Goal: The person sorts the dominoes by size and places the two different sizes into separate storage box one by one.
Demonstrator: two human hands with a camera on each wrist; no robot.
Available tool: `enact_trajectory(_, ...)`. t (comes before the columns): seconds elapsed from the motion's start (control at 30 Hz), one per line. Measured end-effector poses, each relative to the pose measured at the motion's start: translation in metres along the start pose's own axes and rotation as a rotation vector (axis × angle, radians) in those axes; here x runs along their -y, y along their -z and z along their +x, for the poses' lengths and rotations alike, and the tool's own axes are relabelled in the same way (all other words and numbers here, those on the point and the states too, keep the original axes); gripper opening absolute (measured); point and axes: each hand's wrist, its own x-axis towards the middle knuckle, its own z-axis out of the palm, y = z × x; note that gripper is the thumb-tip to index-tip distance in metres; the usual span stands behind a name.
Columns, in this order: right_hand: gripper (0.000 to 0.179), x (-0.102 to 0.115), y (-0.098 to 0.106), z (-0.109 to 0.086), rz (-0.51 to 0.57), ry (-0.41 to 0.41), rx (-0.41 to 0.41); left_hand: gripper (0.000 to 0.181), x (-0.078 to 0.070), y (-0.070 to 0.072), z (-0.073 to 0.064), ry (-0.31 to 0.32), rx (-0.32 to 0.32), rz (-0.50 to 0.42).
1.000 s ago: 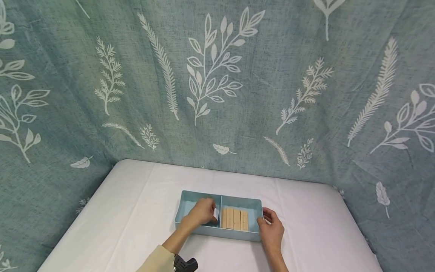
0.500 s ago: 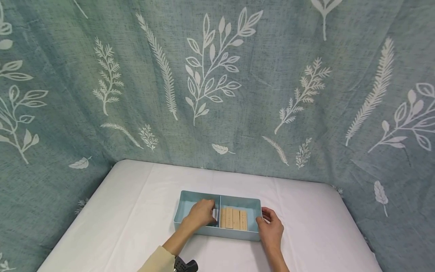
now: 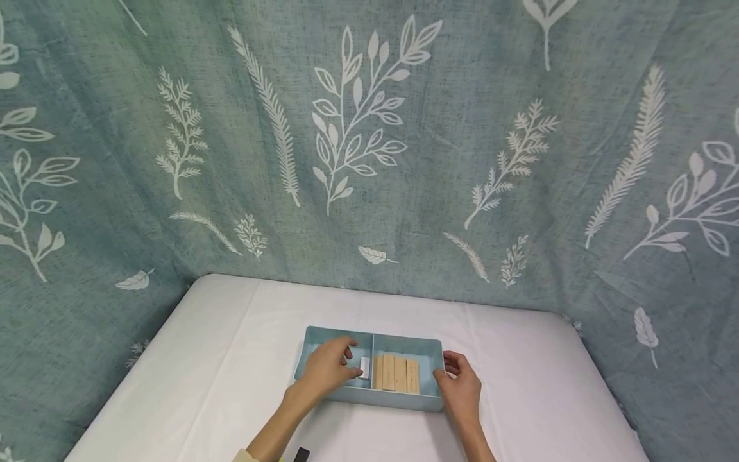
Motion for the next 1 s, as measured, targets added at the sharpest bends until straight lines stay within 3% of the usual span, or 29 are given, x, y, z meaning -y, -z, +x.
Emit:
enact_trajectory(0.23,0.047,0.002,0.001,0.003,-0.008,0.016,0.015,0.043,0.001,0.029,-0.034,-0.038,-0.077,-0.071)
enact_trajectory(0.37,0.047,0.002,0.001,0.004,-0.007,0.016,0.018,0.039,0.01,0.039,-0.061,-0.064,-0.07,-0.126)
enact_trajectory(0.5,0.047,0.001,0.001,0.005,0.003,0.027,0.017,0.04,0.022,0.045,-0.089,-0.079,-0.017,-0.163)
enact_trajectory(0.67,0.046,0.0,0.0,0.007,0.029,0.052,0.018,0.048,0.038,0.051,-0.114,-0.074,0.075,-0.126)
enact_trajectory(0.9,0.046,0.001,-0.001,0.01,0.037,0.052,0.008,0.055,0.06,0.042,-0.123,-0.2,0.205,-0.204)
enact_trajectory(1.0,0.046,0.001,-0.002,0.011,0.044,0.048,0.012,0.057,0.066,0.035,-0.125,-0.215,0.252,-0.2)
